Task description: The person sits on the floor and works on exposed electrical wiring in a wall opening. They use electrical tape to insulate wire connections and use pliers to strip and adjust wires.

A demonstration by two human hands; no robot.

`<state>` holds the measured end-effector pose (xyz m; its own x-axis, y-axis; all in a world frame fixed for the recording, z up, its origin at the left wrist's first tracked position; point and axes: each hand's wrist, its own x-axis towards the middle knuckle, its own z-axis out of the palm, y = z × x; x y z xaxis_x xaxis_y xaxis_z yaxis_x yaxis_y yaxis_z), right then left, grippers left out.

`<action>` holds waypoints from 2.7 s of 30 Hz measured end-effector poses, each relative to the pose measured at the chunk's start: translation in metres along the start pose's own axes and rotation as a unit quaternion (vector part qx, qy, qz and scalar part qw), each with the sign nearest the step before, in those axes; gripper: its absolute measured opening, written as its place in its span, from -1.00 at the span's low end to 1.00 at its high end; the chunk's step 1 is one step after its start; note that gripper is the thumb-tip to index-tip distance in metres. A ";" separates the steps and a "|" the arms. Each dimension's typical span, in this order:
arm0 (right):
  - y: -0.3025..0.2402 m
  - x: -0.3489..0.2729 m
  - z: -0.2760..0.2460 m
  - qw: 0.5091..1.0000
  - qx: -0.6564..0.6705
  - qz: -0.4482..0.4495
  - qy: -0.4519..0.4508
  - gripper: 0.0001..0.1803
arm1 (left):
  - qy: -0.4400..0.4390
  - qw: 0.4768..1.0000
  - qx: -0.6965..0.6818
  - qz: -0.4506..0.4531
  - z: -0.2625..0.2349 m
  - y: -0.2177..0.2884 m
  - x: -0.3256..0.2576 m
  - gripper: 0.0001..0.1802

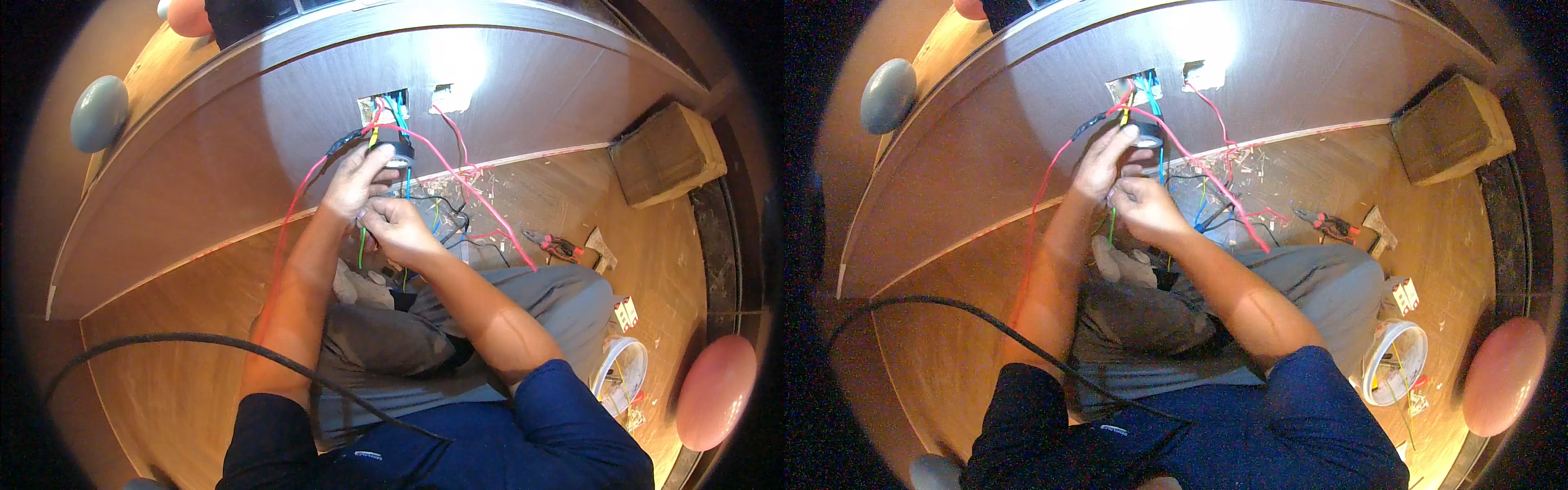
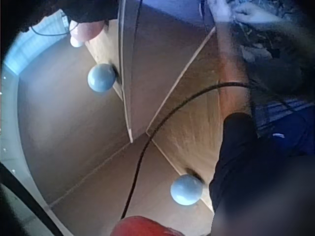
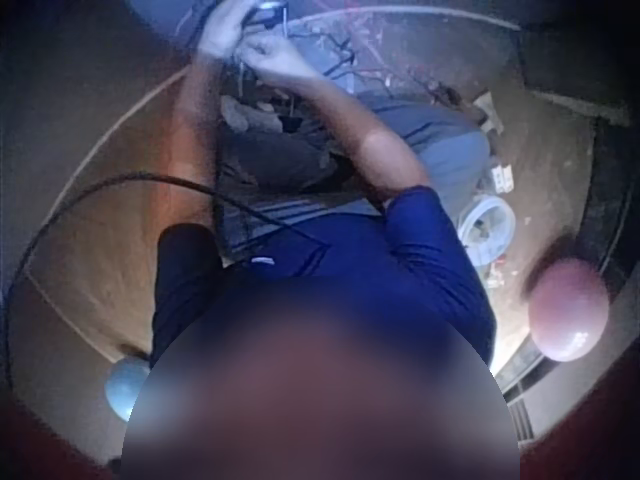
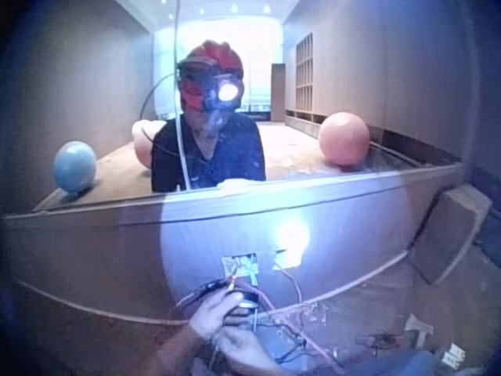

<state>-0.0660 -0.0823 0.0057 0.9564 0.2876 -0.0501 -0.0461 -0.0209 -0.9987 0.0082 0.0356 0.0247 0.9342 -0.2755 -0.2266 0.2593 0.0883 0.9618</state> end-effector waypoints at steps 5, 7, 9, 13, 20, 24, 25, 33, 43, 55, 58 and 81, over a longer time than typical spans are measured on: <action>-0.007 -0.004 -0.015 0.999 0.047 0.005 -0.026 -0.70 | -0.017 0.998 0.051 0.029 -0.015 -0.003 -0.013 -0.53; -0.008 -0.006 -0.023 0.994 0.067 0.080 -0.039 -0.70 | 0.024 0.993 0.103 0.058 -0.027 -0.002 -0.023 -0.54; -0.007 -0.005 -0.026 0.995 0.025 0.088 -0.037 -0.68 | 0.073 0.967 0.193 0.148 -0.038 0.000 -0.031 -0.54; -0.001 -0.003 -0.023 0.995 0.024 0.091 -0.024 -0.68 | 0.055 0.967 0.078 0.237 -0.033 -0.001 -0.038 -0.62; 0.001 0.000 -0.009 0.999 -0.029 -0.011 -0.007 -0.69 | 0.038 0.993 0.031 0.105 -0.001 -0.008 -0.003 -0.65; -0.005 -0.005 -0.021 0.998 -0.049 0.029 -0.013 -0.70 | 0.031 0.962 0.270 0.021 -0.023 -0.010 -0.012 -0.62; -0.006 -0.006 -0.024 0.998 -0.023 0.052 -0.019 -0.70 | 0.051 0.961 0.257 0.093 -0.028 -0.010 -0.018 -0.60; 0.002 -0.003 -0.015 1.000 -0.009 0.016 -0.011 -0.69 | 0.090 0.971 0.095 0.202 -0.009 0.005 -0.034 -0.68; -0.006 -0.008 -0.028 0.998 -0.022 0.045 -0.024 -0.68 | 0.023 0.944 0.262 0.201 -0.029 -0.002 -0.037 -0.52; -0.021 -0.009 -0.012 0.963 -0.261 -0.043 0.048 -0.70 | 0.135 0.972 0.151 0.122 0.002 -0.015 -0.031 -0.54; -0.047 -0.019 -0.024 0.909 -0.411 -0.046 0.049 -0.66 | 0.103 0.978 0.146 0.106 -0.006 -0.023 -0.027 -0.59; -0.064 -0.081 -0.015 0.877 -0.204 -0.115 -0.419 -0.78 | 0.235 0.854 0.424 0.191 -0.025 -0.012 -0.029 -0.68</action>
<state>-0.1360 -0.1189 0.0740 0.3707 0.9287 -0.0056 0.3903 -0.1613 -0.9064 -0.0157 0.0668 0.0159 0.9577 0.0505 0.2832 -0.1706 -0.6930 0.7005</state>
